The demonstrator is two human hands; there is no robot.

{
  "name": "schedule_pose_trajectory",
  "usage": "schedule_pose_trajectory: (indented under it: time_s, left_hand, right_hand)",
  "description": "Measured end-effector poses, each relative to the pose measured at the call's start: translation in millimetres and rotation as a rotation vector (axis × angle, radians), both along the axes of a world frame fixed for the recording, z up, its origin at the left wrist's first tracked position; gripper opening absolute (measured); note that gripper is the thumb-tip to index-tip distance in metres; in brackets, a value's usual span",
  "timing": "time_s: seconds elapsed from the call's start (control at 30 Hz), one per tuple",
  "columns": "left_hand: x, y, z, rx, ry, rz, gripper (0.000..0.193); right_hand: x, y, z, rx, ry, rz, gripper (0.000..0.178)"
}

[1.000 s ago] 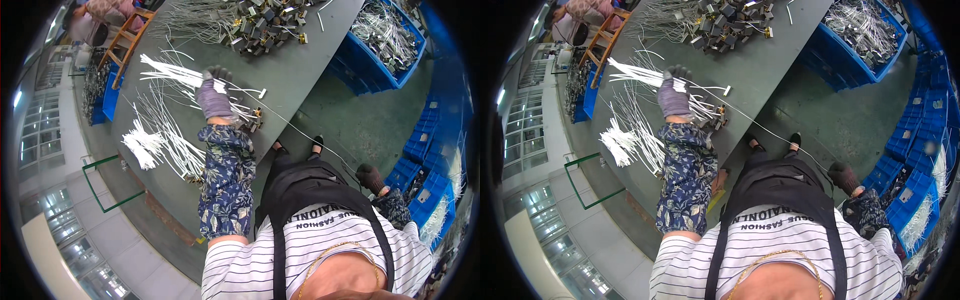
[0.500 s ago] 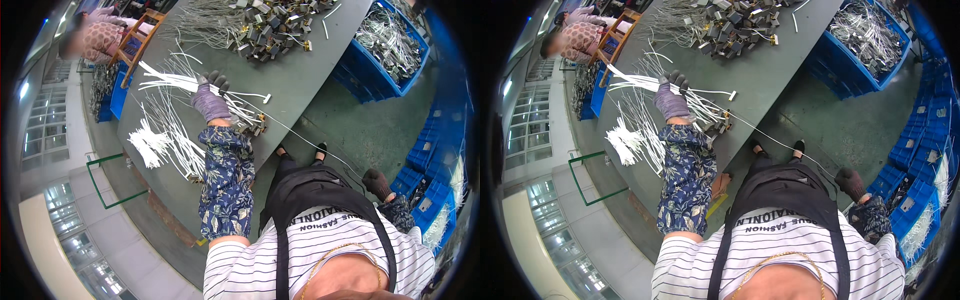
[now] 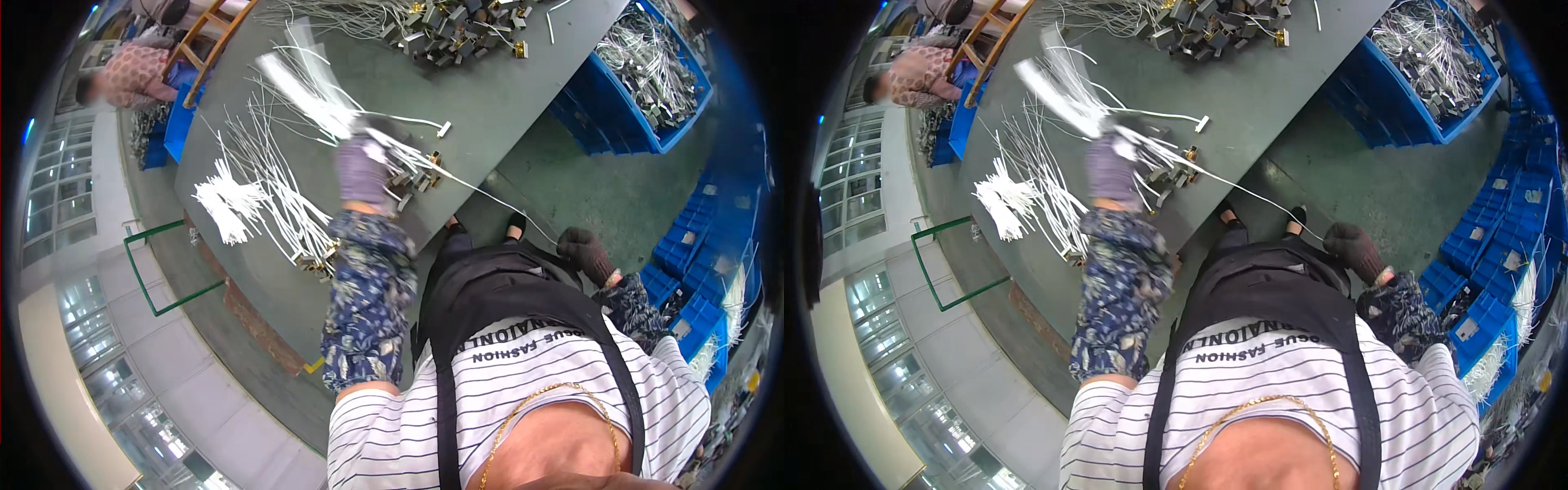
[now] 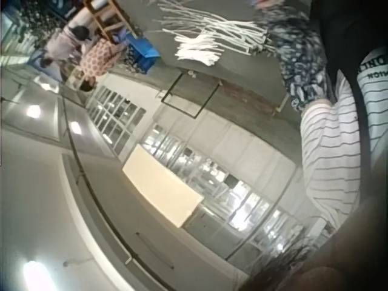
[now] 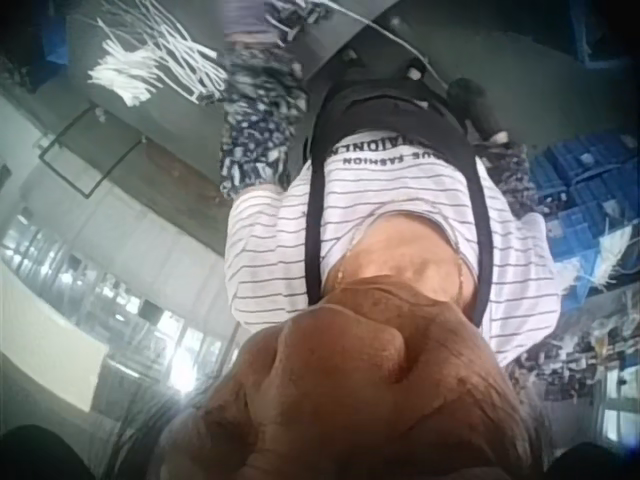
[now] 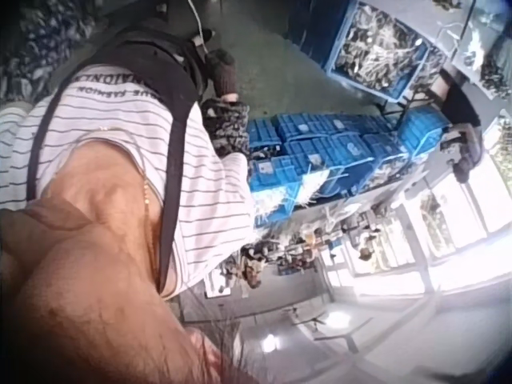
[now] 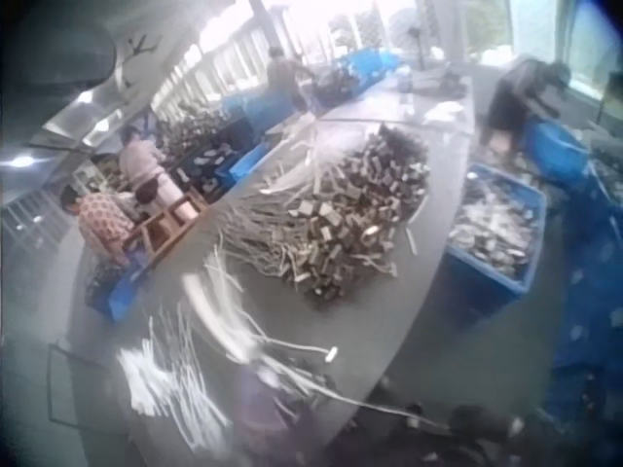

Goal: Sorting and straightening bundles of white electrical wires on a workbench at a manual assembly station.

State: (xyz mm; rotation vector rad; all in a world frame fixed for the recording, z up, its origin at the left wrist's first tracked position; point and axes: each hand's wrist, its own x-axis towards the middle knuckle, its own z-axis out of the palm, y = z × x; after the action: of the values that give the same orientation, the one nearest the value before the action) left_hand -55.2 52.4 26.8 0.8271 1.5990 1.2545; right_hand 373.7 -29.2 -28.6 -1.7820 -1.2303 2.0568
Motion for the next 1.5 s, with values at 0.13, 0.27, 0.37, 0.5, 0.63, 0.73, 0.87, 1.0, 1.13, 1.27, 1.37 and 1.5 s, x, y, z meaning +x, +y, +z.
schedule_pose_trajectory:
  time_s: [0.13, 0.27, 0.37, 0.5, 0.63, 0.73, 0.87, 1.0, 1.13, 1.27, 1.37, 1.5]
  left_hand:
    - [15.2, 15.2, 48.9, 0.129, -0.292, 0.293, 0.034]
    - [28.6, -23.1, -39.0, -0.108, 0.191, 0.070, 0.035]
    - [52.6, -19.4, -40.7, -0.070, 0.074, 0.050, 0.035]
    - [23.1, -1.4, -17.6, -0.180, 0.015, 0.070, 0.029]
    - [-9.6, -3.0, -11.2, -0.089, -0.136, 0.233, 0.032]
    - [7.7, -0.3, 0.3, -0.098, -0.100, 0.203, 0.032]
    - [30.5, 6.2, 1.3, -0.033, -0.231, 0.201, 0.033]
    - [72.6, 17.5, 24.0, 0.020, -0.403, 0.044, 0.033]
    - [103.3, 45.9, 16.0, -0.058, -0.636, 0.017, 0.038]
    - [95.0, 66.6, -31.1, 0.117, -1.025, -0.067, 0.030]
    - [136.8, 70.1, -9.1, -0.120, -0.747, 0.226, 0.029]
    - [121.5, 79.3, -33.1, -0.124, -0.201, 0.393, 0.027]
  right_hand:
    - [-23.7, 21.5, 3.5, -0.057, 0.073, -0.147, 0.017]
    - [-133.7, 61.3, 13.7, 0.141, 0.251, -0.169, 0.035]
    - [-207.3, 90.1, 44.0, 0.516, 0.197, -0.036, 0.038]
    - [-227.0, 121.9, 95.2, 0.406, 0.276, 0.199, 0.048]
    - [-233.1, 187.1, 93.0, 1.256, -0.160, 0.161, 0.057]
    - [-257.7, 238.2, 99.7, 1.315, -0.388, 0.379, 0.048]
    - [-241.5, 228.4, 63.2, 1.135, -0.054, 0.367, 0.031]
    - [-185.7, 167.2, 58.6, 0.310, 0.423, -0.170, 0.025]
    - [-166.6, 107.4, 75.1, 0.318, 0.452, -0.182, 0.021]
    - [-96.1, 43.3, 77.4, 0.191, 0.576, -0.292, 0.015]
    - [-11.6, -8.5, 45.4, 0.045, 0.340, -0.446, 0.011]
    - [78.9, -78.2, -9.0, -0.088, -0.206, -0.264, 0.015]
